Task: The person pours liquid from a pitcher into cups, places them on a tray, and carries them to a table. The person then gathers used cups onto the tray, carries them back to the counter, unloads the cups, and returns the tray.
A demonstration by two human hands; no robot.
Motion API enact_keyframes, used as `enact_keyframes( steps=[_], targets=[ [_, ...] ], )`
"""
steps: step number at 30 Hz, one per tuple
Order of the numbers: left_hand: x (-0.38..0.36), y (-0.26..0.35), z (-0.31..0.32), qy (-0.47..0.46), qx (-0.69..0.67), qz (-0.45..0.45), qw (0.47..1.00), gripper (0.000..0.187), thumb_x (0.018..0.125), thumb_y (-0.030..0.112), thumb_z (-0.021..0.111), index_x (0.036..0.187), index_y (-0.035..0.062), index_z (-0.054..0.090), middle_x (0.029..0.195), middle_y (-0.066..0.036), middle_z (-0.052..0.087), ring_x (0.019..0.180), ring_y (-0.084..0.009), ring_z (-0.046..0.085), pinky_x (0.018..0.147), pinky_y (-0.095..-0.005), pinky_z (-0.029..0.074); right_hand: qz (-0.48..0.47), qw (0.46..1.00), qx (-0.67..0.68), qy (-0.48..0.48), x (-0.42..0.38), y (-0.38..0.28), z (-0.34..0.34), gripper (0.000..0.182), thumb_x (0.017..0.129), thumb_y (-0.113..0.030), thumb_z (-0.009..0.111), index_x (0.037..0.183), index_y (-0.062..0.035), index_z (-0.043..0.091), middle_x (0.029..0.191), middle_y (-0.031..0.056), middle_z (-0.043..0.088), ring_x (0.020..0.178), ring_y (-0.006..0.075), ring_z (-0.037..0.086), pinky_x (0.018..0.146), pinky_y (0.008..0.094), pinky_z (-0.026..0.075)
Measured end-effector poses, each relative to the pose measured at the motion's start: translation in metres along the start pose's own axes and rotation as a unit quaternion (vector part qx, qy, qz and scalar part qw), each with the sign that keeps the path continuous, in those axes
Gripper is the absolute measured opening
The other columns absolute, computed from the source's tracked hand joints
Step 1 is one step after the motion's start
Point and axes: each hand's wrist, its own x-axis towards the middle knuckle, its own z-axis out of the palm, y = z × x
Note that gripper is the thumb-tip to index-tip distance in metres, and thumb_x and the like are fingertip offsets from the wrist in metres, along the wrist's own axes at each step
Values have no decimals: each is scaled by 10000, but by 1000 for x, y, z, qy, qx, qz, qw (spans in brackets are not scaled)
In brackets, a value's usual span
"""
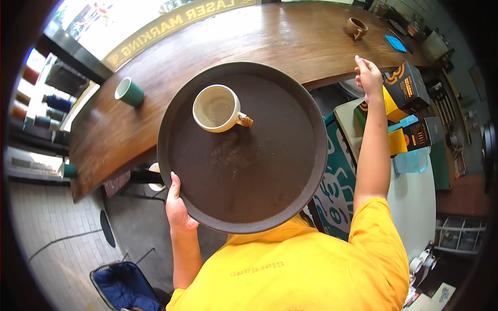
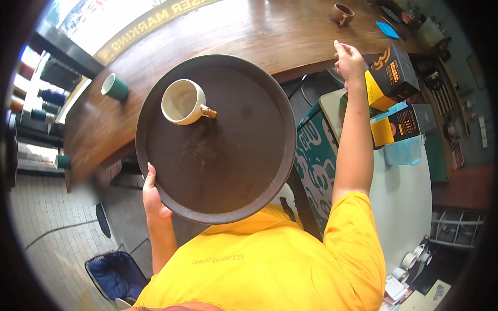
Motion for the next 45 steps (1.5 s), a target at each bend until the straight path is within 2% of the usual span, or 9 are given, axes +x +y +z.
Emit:
enact_keyframes(
  steps=[6,13,14,19,24,27,29,36,45],
  targets=[
    [30,9,8,15,8,7,1000,489,1034,430,458,1325,46,541,1298,-136,617,1130,-306,630,980,-450,516,69,997,13,-13,85,5,0,547,925,-376,673,1317,-32,508,917,56,632,658,134,625,537,266,510],
    [27,-8,24,17,-23,39,999,506,1042,430,440,1339,27,516,1307,-124,601,1152,-296,609,984,-434,507,125,986,104,-36,207,29,8,463,961,-437,614,1206,-55,518,974,93,617,803,195,665,631,298,590],
    [25,-11,25,22,-26,49,998,512,1040,433,444,1341,26,517,1322,-125,596,1161,-299,605,989,-433,503,123,985,118,-34,216,31,11,480,991,-420,559,1224,-5,497,956,105,601,819,249,682,643,334,616],
    [19,-32,41,40,-37,63,997,527,1034,440,454,1357,28,512,1351,-127,584,1182,-305,596,1011,-438,487,155,977,140,-44,237,25,22,481,1003,-458,511,1218,-28,510,955,109,618,810,251,685,631,343,613],
    [9,-54,45,74,-54,94,991,519,1030,435,468,1349,29,523,1341,-124,592,1178,-304,599,1016,-450,484,211,960,175,-61,268,38,26,386,1027,-437,467,1063,-57,525,890,93,633,757,232,685,619,362,608],
    [-1,-70,45,94,-76,121,985,507,1027,429,479,1337,31,536,1330,-116,601,1173,-301,602,1008,-450,490,213,956,196,-47,278,46,26,380,1017,-432,506,834,-104,563,751,55,635,694,177,664,670,346,609],
    [-11,-81,41,109,-92,147,979,501,1026,423,484,1333,31,540,1326,-116,604,1170,-301,604,1005,-446,493,213,948,222,-84,279,50,27,372,1014,-427,519,829,-108,568,732,49,628,672,171,656,666,339,606],
    [-73,-113,-3,158,-161,213,951,495,1016,408,516,1331,27,540,1312,-129,608,1160,-302,608,1002,-444,494,144,965,170,-137,177,10,54,322,970,-429,612,900,-115,617,751,10,613,757,156,645,720,302,581],
    [-190,-135,-114,269,-180,341,883,514,1003,415,544,1332,20,532,1336,-114,587,1205,-284,571,1032,-426,450,107,898,211,-372,-102,-54,104,283,962,-372,649,961,-94,602,763,37,605,718,148,617,676,284,540]
  ],
)
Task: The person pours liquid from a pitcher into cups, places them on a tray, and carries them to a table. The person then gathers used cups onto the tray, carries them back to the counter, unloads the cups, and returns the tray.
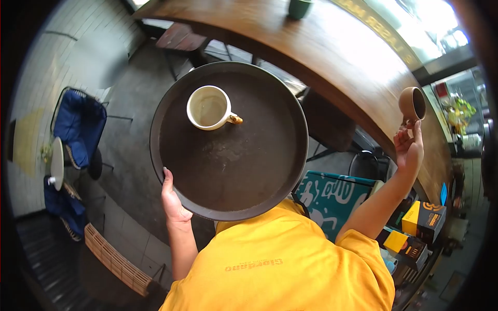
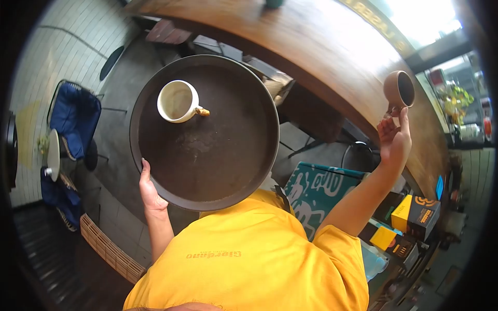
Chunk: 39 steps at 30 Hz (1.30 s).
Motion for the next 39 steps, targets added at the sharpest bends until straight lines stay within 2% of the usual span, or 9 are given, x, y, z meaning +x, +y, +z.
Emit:
enact_keyframes(
  steps=[2,4,8,16,20,24,26,27,39],
  targets=[
    [-4,30,-35,24,-6,21,999,502,1004,410,543,1329,27,535,1332,-109,588,1200,-279,572,1031,-423,450,17,1000,1,-21,-38,26,49,289,978,-371,622,991,-83,603,764,40,613,717,144,623,668,274,537],
    [-10,45,-75,45,-23,45,998,491,1006,405,543,1326,33,538,1329,-105,589,1196,-274,574,1030,-420,450,77,987,22,-138,-70,56,82,320,991,-387,593,1023,-69,597,767,24,585,697,126,591,647,259,511],
    [-24,95,-137,99,-37,85,991,459,1008,406,536,1298,51,558,1276,-94,616,1152,-267,602,982,-420,484,170,953,34,-248,-113,126,164,290,1008,-357,564,1042,-69,563,782,-1,507,669,108,498,629,246,453],
    [-53,131,-221,156,-77,161,972,456,1010,410,527,1300,59,558,1265,-94,620,1126,-271,611,961,-425,498,295,901,-121,-294,-145,281,306,316,967,-391,607,957,-76,583,763,26,543,695,152,560,643,274,485],
    [-53,123,-237,161,-110,184,963,456,1019,410,503,1315,67,553,1267,-88,622,1128,-278,611,962,-432,498,291,889,-166,-312,-134,346,365,273,955,-354,604,885,-90,586,741,15,532,665,149,556,613,274,481],
    [-31,158,-245,143,-122,188,964,442,1031,395,478,1349,92,529,1322,-74,588,1181,-279,573,992,-444,470,326,874,-139,-334,-103,434,444,247,956,-329,600,875,-96,577,712,5,515,634,143,546,588,271,472],
    [-21,141,-236,200,-140,224,944,446,1035,390,467,1362,91,518,1337,-73,578,1195,-278,566,1000,-446,464,331,865,-105,-361,-78,464,457,239,958,-321,600,871,-100,574,694,-1,503,611,136,535,569,271,464],
    [-10,149,-239,168,-143,227,949,450,1038,382,458,1378,89,502,1356,-77,564,1208,-280,558,1014,-449,454,337,867,-108,-350,-66,488,479,234,965,-314,592,863,-105,568,692,-5,496,611,132,529,562,271,456],
    [133,189,-191,294,-139,262,909,513,1037,376,454,1428,44,439,1414,-111,519,1250,-306,528,1058,-464,416,396,898,-88,-168,100,684,628,217,938,-265,614,911,-50,611,695,19,529,609,146,529,547,303,458]
  ],
)
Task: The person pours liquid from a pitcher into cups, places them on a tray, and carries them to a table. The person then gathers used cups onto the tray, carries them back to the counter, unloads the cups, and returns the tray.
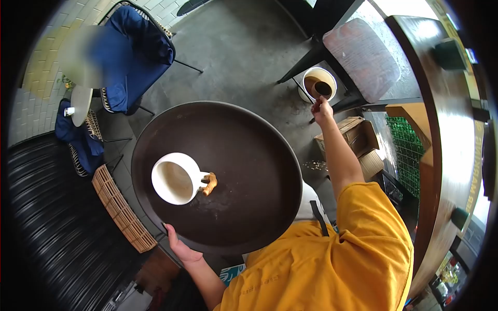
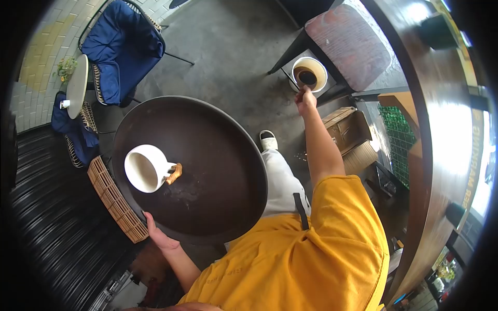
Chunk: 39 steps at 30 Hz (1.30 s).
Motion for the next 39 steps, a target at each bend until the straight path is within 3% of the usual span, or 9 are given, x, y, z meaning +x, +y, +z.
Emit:
enact_keyframes(
  steps=[6,11,15,26,27,30,33,36,39],
  targets=[
    [65,33,18,6,27,-9,1000,549,1026,397,479,1435,33,427,1400,-128,525,1243,-310,535,1056,-466,424,-104,969,-121,187,80,-12,25,171,853,-237,622,837,-73,670,734,30,621,539,109,571,478,253,476],
    [104,26,31,-9,23,-40,999,567,1021,410,489,1432,25,424,1393,-135,527,1233,-311,543,1034,-462,449,-204,736,-571,301,106,-49,24,429,862,-325,508,1024,4,731,1146,223,687,1139,329,644,996,402,484],
    [112,3,35,-28,19,-56,998,563,1022,404,493,1431,24,420,1396,-137,522,1231,-309,545,1030,-463,454,-234,559,-747,273,156,-71,-14,373,877,-255,505,994,25,722,1072,238,701,1087,351,665,974,416,505],
    [112,8,40,23,48,-36,998,543,1029,391,481,1427,27,425,1398,-136,520,1238,-308,539,1042,-467,442,-418,466,-738,251,206,-77,-52,444,980,-314,380,1237,-43,621,1295,227,606,1200,417,575,1054,482,417],
    [111,10,40,28,41,-36,998,544,1028,391,483,1427,27,426,1397,-137,522,1240,-309,538,1044,-467,440,-420,466,-736,253,187,-78,-38,444,980,-314,380,1237,-43,621,1295,227,606,1200,417,575,1054,482,417],
    [109,19,29,-14,18,-56,998,546,1024,391,490,1424,24,432,1401,-140,520,1249,-310,532,1053,-468,433,-248,703,-624,233,117,-73,4,378,927,-408,502,1053,-137,733,1122,168,701,1125,365,633,977,433,465],
    [114,35,33,-2,33,-34,999,532,1029,387,480,1421,30,440,1402,-133,522,1250,-308,532,1055,-473,430,-112,967,-192,125,115,-38,-2,258,950,-303,637,806,-95,587,689,20,555,546,133,556,533,317,528],
    [94,29,38,-13,17,-29,999,512,1036,378,461,1419,38,447,1399,-118,530,1247,-304,534,1052,-474,430,45,998,-26,46,45,-27,-26,233,954,-308,648,828,-130,566,645,-18,481,546,132,509,555,328,522],
    [97,40,37,-30,15,-14,999,481,1045,372,444,1401,51,472,1388,-96,545,1242,-291,540,1046,-458,435,47,986,-149,-61,-66,-26,-17,328,999,-403,541,813,-133,536,627,-16,435,586,163,497,556,275,432]
  ],
)
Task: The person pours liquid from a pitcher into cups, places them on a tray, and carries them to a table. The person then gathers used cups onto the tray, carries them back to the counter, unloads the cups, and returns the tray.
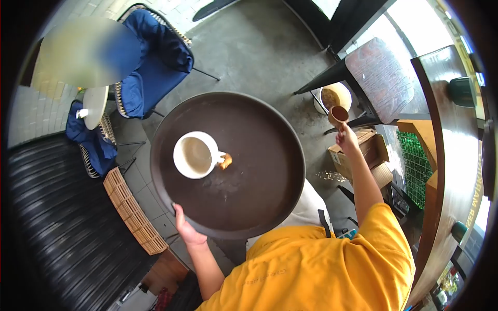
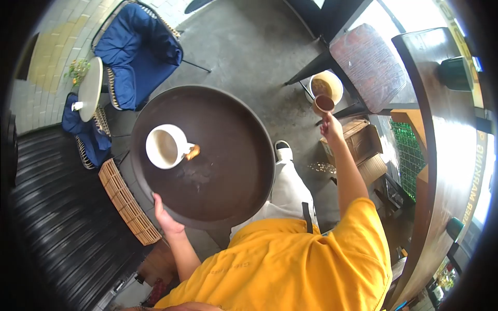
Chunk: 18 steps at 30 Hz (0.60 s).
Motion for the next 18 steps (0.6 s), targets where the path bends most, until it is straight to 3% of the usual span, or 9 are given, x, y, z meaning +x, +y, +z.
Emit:
enact_keyframes(
  steps=[3,5,8,14,18],
  targets=[
    [-12,-3,-20,-46,-51,-31,997,465,1039,382,467,1375,62,499,1357,-84,565,1228,-266,548,1036,-435,442,-82,993,-33,-76,-127,-11,16,276,1025,-359,511,924,-109,567,652,-52,394,565,82,417,534,244,377],
    [-11,-1,-19,-52,-51,-26,997,478,1033,398,475,1375,65,497,1359,-81,562,1238,-267,540,1030,-436,445,-153,984,-64,-66,-198,-31,41,244,1037,-310,504,952,-91,569,702,-62,393,581,29,361,520,218,348],
    [-13,4,-7,-20,-36,-17,999,502,1028,420,475,1396,78,477,1373,-82,548,1246,-270,534,1032,-439,446,-258,949,-84,-163,-267,-53,56,285,1049,-315,472,971,-59,569,744,-56,408,600,23,349,513,214,312],
    [-28,3,11,-73,-49,-32,996,507,1032,402,473,1424,80,448,1388,-80,533,1246,-269,539,1046,-434,446,-281,893,-224,-270,-382,-60,94,316,1058,-305,458,985,-33,601,712,-60,432,606,27,386,548,197,329],
    [-41,4,39,-79,-40,-48,995,532,1022,419,488,1433,83,442,1407,-82,522,1267,-258,528,1054,-430,446,-259,842,-333,-336,-407,-40,138,363,1062,-331,452,932,-26,597,744,-34,505,648,54,460,593,219,410]
  ],
)
